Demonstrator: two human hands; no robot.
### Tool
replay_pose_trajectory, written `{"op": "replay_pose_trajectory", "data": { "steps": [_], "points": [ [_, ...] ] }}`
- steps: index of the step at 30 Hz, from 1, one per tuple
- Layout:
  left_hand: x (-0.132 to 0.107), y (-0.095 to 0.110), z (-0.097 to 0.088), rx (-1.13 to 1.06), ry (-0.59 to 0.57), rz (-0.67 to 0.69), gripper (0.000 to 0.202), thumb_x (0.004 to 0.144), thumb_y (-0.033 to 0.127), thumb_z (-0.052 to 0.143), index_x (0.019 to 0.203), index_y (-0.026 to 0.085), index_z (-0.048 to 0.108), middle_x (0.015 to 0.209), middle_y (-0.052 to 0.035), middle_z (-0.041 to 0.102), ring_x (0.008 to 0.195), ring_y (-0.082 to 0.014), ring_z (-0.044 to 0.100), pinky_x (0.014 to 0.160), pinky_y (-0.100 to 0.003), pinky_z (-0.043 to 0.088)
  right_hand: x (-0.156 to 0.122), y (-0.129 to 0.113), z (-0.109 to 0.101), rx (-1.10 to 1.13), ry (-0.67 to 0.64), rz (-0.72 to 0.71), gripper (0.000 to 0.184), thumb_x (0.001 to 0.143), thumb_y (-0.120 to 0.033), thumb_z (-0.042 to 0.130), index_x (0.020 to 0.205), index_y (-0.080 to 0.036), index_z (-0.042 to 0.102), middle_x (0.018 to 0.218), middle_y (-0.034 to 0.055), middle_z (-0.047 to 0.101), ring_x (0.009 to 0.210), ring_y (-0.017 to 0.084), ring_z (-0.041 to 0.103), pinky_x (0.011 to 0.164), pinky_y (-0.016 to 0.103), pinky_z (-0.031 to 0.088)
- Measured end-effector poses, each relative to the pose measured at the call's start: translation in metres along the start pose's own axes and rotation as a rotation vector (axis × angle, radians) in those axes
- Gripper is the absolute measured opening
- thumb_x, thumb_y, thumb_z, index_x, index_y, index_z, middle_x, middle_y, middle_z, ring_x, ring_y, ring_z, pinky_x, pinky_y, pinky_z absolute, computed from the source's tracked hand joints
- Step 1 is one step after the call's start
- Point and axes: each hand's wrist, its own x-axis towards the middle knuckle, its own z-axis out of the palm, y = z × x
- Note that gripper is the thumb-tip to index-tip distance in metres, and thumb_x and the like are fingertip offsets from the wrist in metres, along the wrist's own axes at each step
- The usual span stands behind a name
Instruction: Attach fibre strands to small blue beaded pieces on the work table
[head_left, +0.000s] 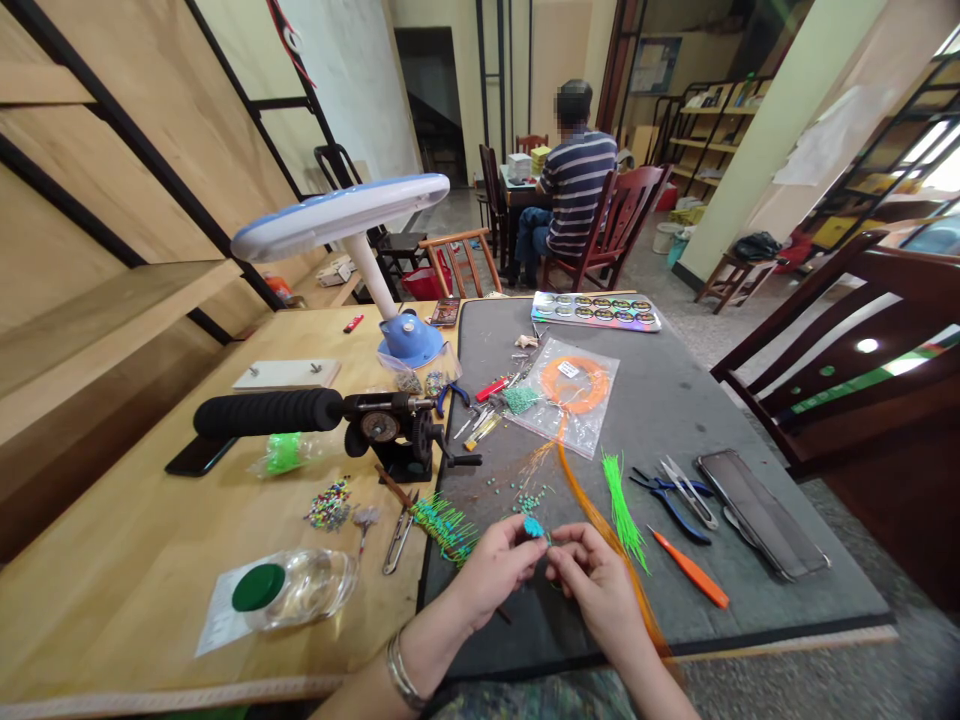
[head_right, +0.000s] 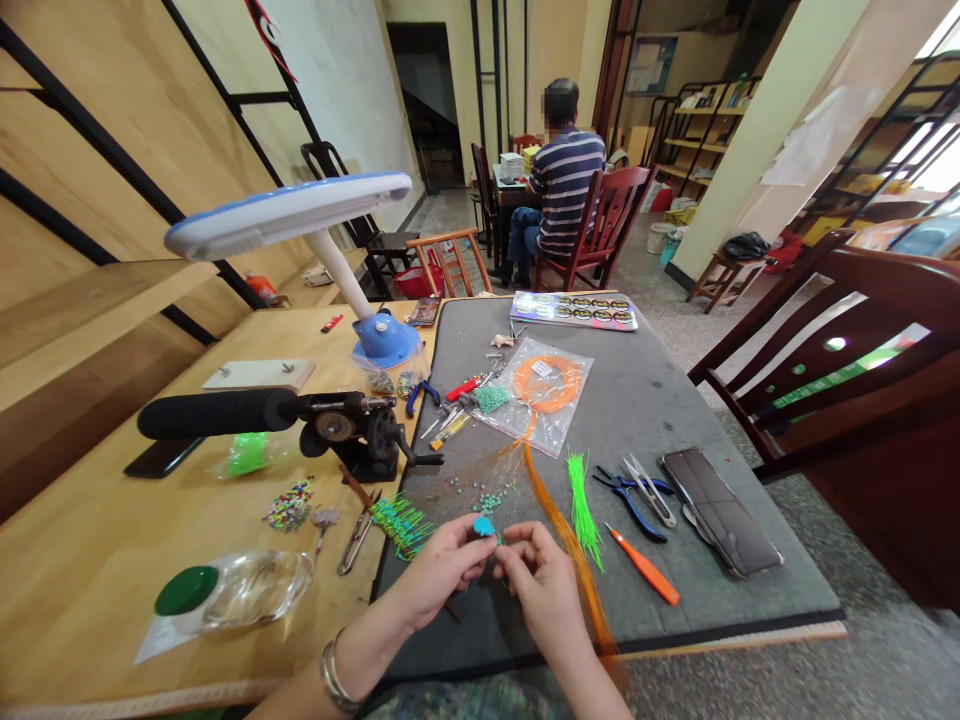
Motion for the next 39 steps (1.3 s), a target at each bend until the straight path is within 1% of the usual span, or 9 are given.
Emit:
{"op": "replay_pose_trajectory", "data": {
  "steps": [5,11,19,24,27,30,32,34,39],
  "points": [
    [0.002,-0.008,0.001,0.042,0.051,0.094,0.021,0.071,0.030,0.068,0.068,0.016,0.053,0.057,0.0061,0.045,0.049,-0.0061,0.032,0.047,-0.018,0.025,0.000,-0.001,0.002,0.036,0.025,-0.002,0.041,0.072,-0.054,0.067,0.088,-0.017,0.055,0.054,-0.0024,0.060,0.045,0.009,0.046,0.045,0.021,0.034],
    [0.006,-0.019,-0.001,0.070,0.075,0.239,0.017,0.075,0.029,0.066,0.068,0.014,0.059,0.064,0.0004,0.057,0.063,-0.0122,0.049,0.063,-0.023,0.039,-0.001,0.001,0.002,0.064,0.017,0.002,0.043,0.071,-0.055,0.067,0.089,-0.018,0.055,0.055,-0.0032,0.060,0.043,0.009,0.045,0.043,0.020,0.033],
    [0.003,-0.011,0.006,0.161,0.102,0.277,0.017,0.073,0.028,0.067,0.064,0.014,0.066,0.061,-0.0031,0.064,0.063,-0.0165,0.055,0.066,-0.026,0.042,-0.001,0.002,0.000,0.050,0.044,-0.033,0.044,0.073,-0.058,0.063,0.089,-0.018,0.056,0.052,-0.0053,0.051,0.048,0.011,0.046,0.047,0.021,0.035],
    [0.003,-0.008,0.002,0.220,0.146,0.335,0.018,0.076,0.031,0.065,0.073,0.015,0.072,0.073,-0.0064,0.070,0.073,-0.0205,0.060,0.071,-0.028,0.044,0.001,0.001,-0.003,-0.048,0.003,-0.089,0.038,0.081,-0.052,0.057,0.097,-0.018,0.059,0.055,-0.0053,0.047,0.052,0.012,0.046,0.049,0.022,0.036],
    [0.003,-0.003,-0.003,0.262,0.208,0.434,0.021,0.080,0.033,0.061,0.077,0.017,0.072,0.079,-0.0069,0.070,0.079,-0.0213,0.060,0.075,-0.028,0.043,0.001,-0.001,-0.001,-0.204,-0.050,-0.123,0.030,0.080,-0.047,0.058,0.079,-0.018,0.062,0.055,-0.0040,0.049,0.051,0.011,0.044,0.049,0.022,0.033],
    [0.006,-0.001,-0.007,0.322,0.249,0.510,0.024,0.082,0.037,0.058,0.076,0.017,0.070,0.072,-0.0047,0.065,0.069,-0.0176,0.056,0.067,-0.026,0.040,-0.001,-0.006,0.005,-0.313,-0.113,-0.147,0.029,0.080,-0.043,0.058,0.063,-0.019,0.057,0.052,-0.0041,0.050,0.050,0.011,0.042,0.050,0.022,0.030],
    [0.011,-0.002,-0.008,0.260,0.254,0.481,0.029,0.083,0.043,0.056,0.075,0.017,0.067,0.061,-0.0011,0.057,0.057,-0.0140,0.049,0.057,-0.024,0.037,-0.003,-0.009,0.010,-0.342,-0.137,-0.147,0.028,0.082,-0.040,0.055,0.064,-0.020,0.056,0.050,-0.0048,0.049,0.049,0.011,0.042,0.050,0.022,0.030],
    [0.016,-0.004,-0.005,0.104,0.246,0.407,0.035,0.082,0.050,0.054,0.073,0.016,0.061,0.054,0.0027,0.048,0.049,-0.0111,0.042,0.049,-0.023,0.032,-0.004,-0.011,0.014,-0.354,-0.149,-0.155,0.027,0.085,-0.039,0.051,0.066,-0.020,0.054,0.051,-0.0045,0.052,0.049,0.012,0.046,0.052,0.022,0.032],
    [0.021,-0.002,0.005,-0.263,0.259,0.259,0.043,0.072,0.058,0.063,0.070,0.016,0.053,0.052,0.0065,0.038,0.049,-0.0079,0.038,0.044,-0.019,0.023,-0.006,-0.008,0.019,-0.387,-0.097,-0.211,0.029,0.089,-0.039,0.047,0.067,-0.022,0.052,0.056,-0.0023,0.058,0.053,0.013,0.052,0.054,0.022,0.035]
  ]
}}
